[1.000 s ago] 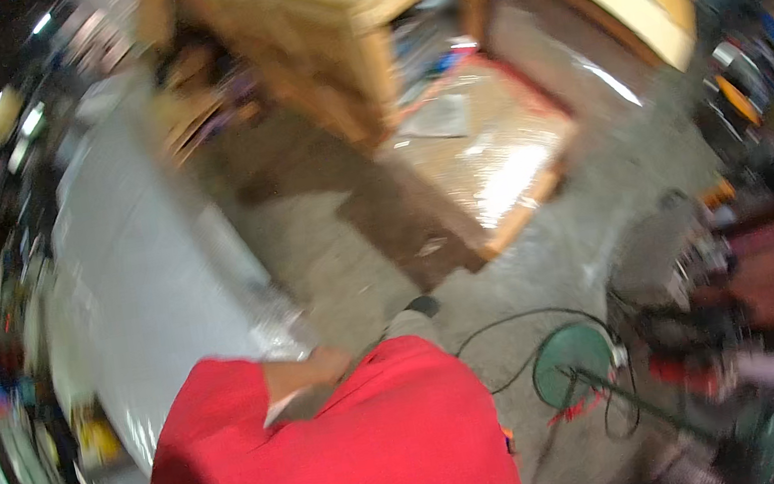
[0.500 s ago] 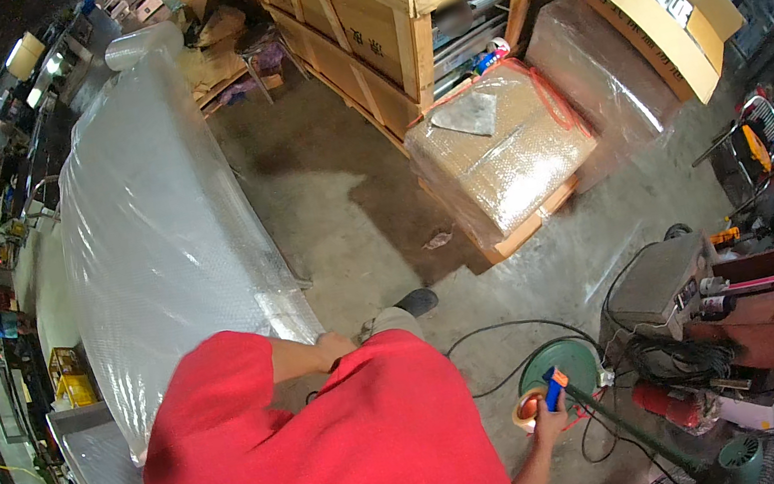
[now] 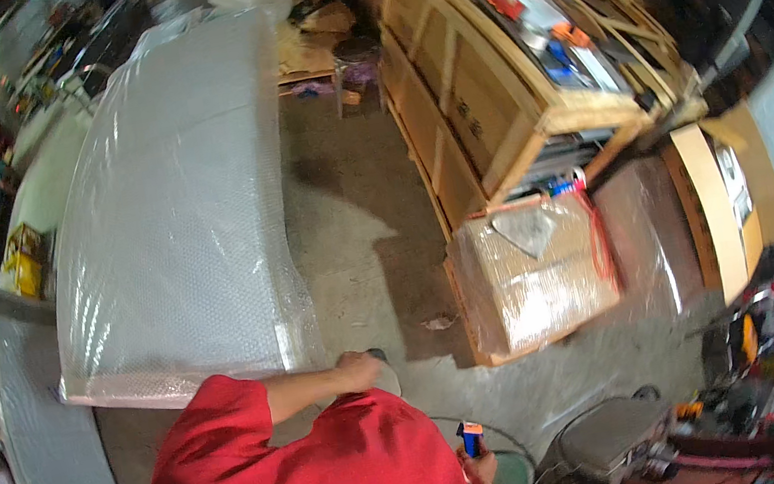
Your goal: The person wraps a large rectangular object with bubble wrap and secures it with packing tape. They repeatedly fold the wrap over the object and apply tape to seal the edges, completing the wrapping process.
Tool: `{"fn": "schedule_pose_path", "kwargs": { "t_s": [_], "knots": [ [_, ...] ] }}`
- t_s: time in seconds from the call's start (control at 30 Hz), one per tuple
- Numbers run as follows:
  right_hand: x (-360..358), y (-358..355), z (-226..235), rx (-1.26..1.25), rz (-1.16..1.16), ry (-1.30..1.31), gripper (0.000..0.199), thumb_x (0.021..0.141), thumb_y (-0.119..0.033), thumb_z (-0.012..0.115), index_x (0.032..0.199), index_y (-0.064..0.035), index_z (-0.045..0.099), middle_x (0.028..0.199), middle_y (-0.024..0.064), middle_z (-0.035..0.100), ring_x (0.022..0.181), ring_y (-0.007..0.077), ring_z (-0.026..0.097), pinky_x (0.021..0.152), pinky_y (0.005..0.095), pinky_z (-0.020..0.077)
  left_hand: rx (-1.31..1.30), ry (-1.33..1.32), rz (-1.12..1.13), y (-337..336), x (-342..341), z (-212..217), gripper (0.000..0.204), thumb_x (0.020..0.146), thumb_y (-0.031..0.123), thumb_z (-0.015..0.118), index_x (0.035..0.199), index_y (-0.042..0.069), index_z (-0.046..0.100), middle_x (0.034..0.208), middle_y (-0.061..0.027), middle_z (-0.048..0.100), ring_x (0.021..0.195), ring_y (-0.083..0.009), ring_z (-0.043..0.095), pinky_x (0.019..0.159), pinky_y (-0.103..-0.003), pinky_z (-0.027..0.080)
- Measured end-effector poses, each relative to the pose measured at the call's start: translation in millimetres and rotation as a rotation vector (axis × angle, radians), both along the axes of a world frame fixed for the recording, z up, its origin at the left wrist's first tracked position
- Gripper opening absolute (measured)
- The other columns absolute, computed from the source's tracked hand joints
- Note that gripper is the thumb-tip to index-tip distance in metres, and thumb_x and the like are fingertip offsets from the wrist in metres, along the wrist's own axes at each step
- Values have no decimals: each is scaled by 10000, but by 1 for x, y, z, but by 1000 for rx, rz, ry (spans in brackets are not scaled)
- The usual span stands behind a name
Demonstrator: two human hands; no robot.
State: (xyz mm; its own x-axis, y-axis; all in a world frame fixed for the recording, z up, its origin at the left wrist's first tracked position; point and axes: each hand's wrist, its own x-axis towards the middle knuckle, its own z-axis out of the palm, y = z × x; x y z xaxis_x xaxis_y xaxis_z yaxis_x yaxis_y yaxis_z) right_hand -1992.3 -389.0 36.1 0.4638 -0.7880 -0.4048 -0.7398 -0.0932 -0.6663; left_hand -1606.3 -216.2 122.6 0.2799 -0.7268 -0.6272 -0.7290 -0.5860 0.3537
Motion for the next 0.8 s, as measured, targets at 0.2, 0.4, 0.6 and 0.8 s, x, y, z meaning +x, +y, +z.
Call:
{"fn": "schedule_pose_path", "kwargs": {
  "t_s": [0.2, 0.4, 0.6, 0.8],
  "knots": [
    [251, -116, 95, -201, 567, -240, 668, 861, -237, 736, 1397, 67, 481, 923, 92, 705, 791, 154, 663, 717, 310, 530, -883, 347, 724, -56, 7, 81, 301, 927, 353, 638, 999, 63, 666, 888, -133, 708, 822, -278, 687, 727, -402, 518],
    [534, -39, 216, -277, 1413, -661, 527, 915, -166, 620, 1422, -76, 507, 1189, 251, 612, 1034, 383, 641, 899, 402, 512, -883, 100, 1436, 55, -6, 92, 270, 931, 343, 637, 983, 85, 700, 827, -118, 720, 695, -262, 696, 678, -374, 538],
    [645, 167, 214, -567, 2169, -1138, 501, 880, -85, 624, 1357, -234, 583, 1010, 167, 573, 885, 355, 611, 761, 458, 525, -1345, -363, 2475, 94, -55, 97, 311, 982, 289, 602, 1027, -14, 656, 769, -49, 638, 661, -126, 596, 602, -285, 480],
    [629, 220, 177, -541, 2127, -1507, 393, 843, -141, 658, 1235, -161, 665, 1118, 180, 594, 1041, 374, 572, 952, 462, 427, -1137, -980, 2915, 30, -126, 83, 288, 960, 239, 629, 1104, -10, 638, 886, -59, 666, 824, -131, 618, 740, -277, 489]
  ]
}}
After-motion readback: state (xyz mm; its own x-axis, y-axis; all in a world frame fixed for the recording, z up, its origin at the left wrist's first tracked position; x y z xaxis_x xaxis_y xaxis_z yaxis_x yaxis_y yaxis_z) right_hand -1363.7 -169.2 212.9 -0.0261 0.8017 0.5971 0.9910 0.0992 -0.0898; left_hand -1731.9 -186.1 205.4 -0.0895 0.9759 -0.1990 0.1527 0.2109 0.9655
